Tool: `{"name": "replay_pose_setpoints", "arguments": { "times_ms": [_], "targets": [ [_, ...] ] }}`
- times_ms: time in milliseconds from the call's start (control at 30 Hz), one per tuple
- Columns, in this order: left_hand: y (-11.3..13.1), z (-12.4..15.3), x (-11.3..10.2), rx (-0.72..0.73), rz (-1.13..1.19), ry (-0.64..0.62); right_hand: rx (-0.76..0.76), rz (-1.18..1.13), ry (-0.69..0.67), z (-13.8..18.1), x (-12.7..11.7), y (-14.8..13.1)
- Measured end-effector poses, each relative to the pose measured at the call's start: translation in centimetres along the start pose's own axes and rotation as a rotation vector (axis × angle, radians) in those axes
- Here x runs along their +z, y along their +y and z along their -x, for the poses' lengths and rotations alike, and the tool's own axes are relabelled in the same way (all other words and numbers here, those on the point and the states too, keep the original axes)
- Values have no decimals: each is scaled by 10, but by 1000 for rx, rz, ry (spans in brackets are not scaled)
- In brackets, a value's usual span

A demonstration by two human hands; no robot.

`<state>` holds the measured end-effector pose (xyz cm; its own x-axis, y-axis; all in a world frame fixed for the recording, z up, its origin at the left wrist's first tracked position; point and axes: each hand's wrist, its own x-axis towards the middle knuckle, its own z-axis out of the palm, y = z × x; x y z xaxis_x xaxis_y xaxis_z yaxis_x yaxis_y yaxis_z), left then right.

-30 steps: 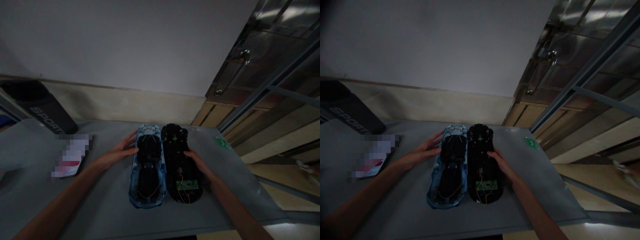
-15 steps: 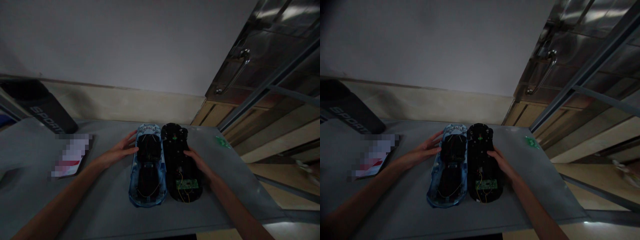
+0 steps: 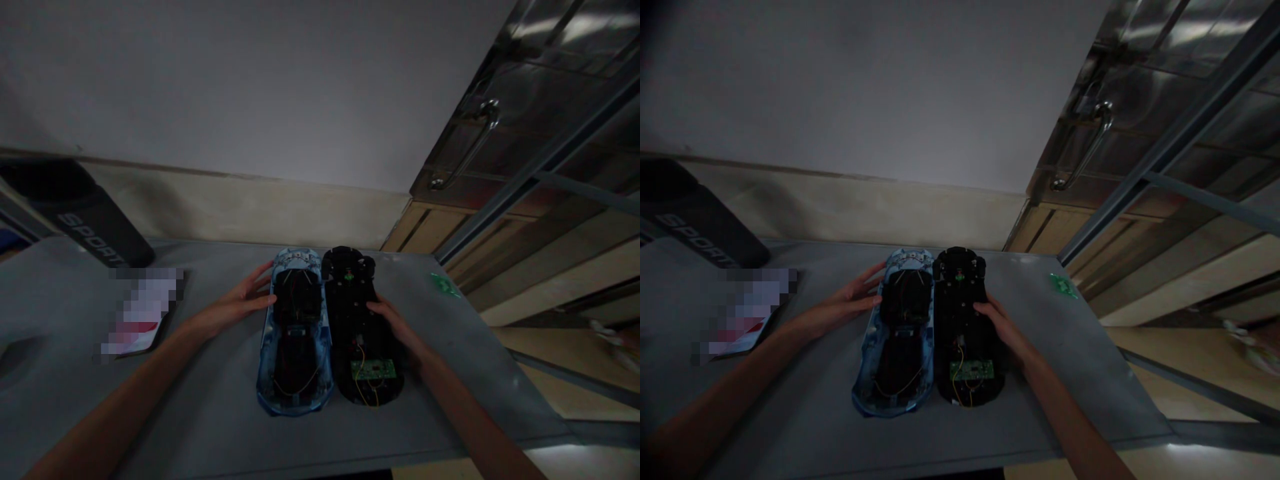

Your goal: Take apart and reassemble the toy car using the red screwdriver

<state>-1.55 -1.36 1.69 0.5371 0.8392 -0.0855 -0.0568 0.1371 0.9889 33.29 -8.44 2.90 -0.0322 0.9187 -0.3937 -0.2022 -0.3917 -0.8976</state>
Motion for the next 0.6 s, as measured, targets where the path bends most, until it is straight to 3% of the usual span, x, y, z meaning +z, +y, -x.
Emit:
{"name": "replay_pose_setpoints", "arguments": {
  "times_ms": [600],
  "targets": [
    [6,2,3,-2,-18,1,1,1,3,1,1,-2]
  ]
}}
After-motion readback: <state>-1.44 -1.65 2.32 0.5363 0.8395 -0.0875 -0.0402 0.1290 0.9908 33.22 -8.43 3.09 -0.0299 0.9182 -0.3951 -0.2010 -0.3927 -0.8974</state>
